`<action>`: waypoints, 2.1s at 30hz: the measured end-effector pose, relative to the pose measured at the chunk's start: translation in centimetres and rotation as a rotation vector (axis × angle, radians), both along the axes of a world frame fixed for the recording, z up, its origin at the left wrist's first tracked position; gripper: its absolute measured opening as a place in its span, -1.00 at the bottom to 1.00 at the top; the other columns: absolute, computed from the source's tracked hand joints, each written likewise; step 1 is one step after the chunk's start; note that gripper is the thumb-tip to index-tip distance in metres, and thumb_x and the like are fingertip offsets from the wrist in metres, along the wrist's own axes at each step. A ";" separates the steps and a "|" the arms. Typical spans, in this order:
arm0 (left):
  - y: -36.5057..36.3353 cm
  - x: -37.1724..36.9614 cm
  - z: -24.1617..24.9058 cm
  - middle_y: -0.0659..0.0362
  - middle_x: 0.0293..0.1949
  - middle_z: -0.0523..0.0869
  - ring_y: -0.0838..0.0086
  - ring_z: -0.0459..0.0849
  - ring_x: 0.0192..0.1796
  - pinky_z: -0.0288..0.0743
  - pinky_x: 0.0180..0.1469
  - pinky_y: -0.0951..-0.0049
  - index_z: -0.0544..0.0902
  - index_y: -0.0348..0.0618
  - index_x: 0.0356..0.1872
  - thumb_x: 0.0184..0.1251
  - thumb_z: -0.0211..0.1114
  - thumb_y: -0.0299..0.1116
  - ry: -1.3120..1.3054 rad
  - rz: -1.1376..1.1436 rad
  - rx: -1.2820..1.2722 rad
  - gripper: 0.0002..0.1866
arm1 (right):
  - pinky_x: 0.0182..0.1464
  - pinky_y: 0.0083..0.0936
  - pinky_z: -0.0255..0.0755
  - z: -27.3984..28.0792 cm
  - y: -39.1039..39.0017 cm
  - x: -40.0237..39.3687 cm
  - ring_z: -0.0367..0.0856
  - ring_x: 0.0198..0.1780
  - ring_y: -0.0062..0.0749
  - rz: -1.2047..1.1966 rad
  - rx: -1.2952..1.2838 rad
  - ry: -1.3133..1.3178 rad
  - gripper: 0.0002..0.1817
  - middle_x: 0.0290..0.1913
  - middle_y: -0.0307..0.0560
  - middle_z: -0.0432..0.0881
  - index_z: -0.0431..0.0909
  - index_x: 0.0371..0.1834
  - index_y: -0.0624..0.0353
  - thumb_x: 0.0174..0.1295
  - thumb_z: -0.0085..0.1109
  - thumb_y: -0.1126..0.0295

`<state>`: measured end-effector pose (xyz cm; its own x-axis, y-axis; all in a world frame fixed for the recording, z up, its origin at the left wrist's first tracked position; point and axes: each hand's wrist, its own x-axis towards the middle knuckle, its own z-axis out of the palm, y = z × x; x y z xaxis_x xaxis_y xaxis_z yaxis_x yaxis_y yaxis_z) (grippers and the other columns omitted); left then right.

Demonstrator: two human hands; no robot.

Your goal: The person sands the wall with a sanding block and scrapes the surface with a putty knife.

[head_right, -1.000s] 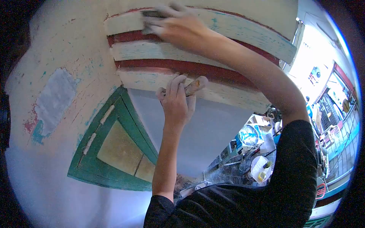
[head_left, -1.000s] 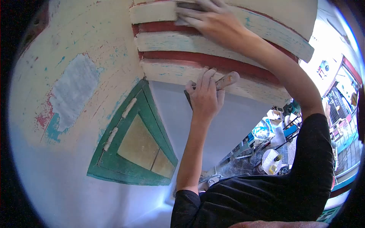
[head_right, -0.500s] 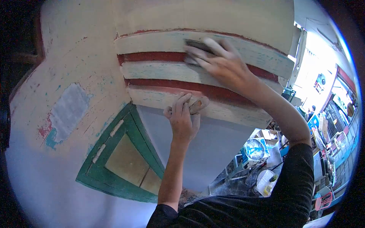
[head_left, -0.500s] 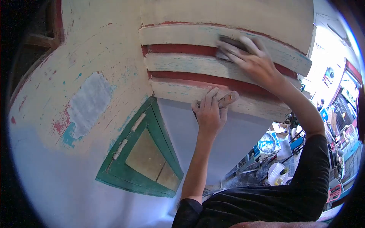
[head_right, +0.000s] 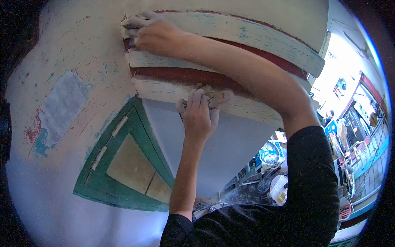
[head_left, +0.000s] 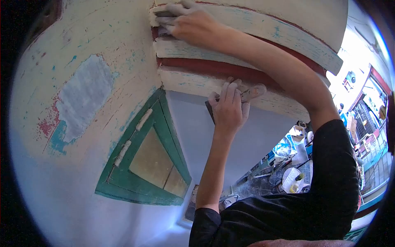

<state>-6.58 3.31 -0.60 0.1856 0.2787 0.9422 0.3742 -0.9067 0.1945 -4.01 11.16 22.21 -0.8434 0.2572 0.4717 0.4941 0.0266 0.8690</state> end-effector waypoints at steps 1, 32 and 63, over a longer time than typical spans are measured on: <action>-0.1 -0.2 0.3 0.09 0.21 0.60 0.22 0.51 0.37 0.11 0.22 -0.06 0.63 -0.20 -0.07 0.21 0.35 -0.19 0.002 0.000 -0.004 -0.65 | 0.33 -0.19 0.31 -0.1 -0.6 0.8 0.39 0.42 -0.31 0.000 -0.004 0.002 -0.70 0.14 -0.27 0.72 0.77 -0.01 -0.12 0.23 0.19 0.22; 0.6 -0.2 0.2 0.28 0.27 0.63 0.42 0.51 0.41 0.05 0.19 0.09 0.67 -0.10 -0.08 0.18 0.37 -0.21 -0.013 -0.003 0.051 -0.68 | 0.37 -0.25 0.34 -3.1 -18.8 15.1 0.35 0.45 -0.33 -0.362 0.197 0.276 -0.64 0.43 -0.41 0.57 0.69 0.17 -0.09 0.30 0.26 0.35; 0.4 0.3 0.4 0.27 0.21 0.62 0.33 0.52 0.36 0.03 0.23 0.07 0.66 -0.22 -0.05 0.47 0.20 -0.25 0.001 0.070 0.080 -0.74 | 0.25 -0.26 0.31 -9.5 -27.8 20.1 0.36 0.37 -0.31 -0.371 0.295 0.610 -0.65 0.41 -0.37 0.59 0.73 0.17 -0.05 0.31 0.32 0.34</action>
<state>-6.30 3.76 -0.24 0.1690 0.2151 0.9619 0.4373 -0.8910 0.1224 16.10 -16.64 12.69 -0.2952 0.2639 0.9183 0.8191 -0.4249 0.3854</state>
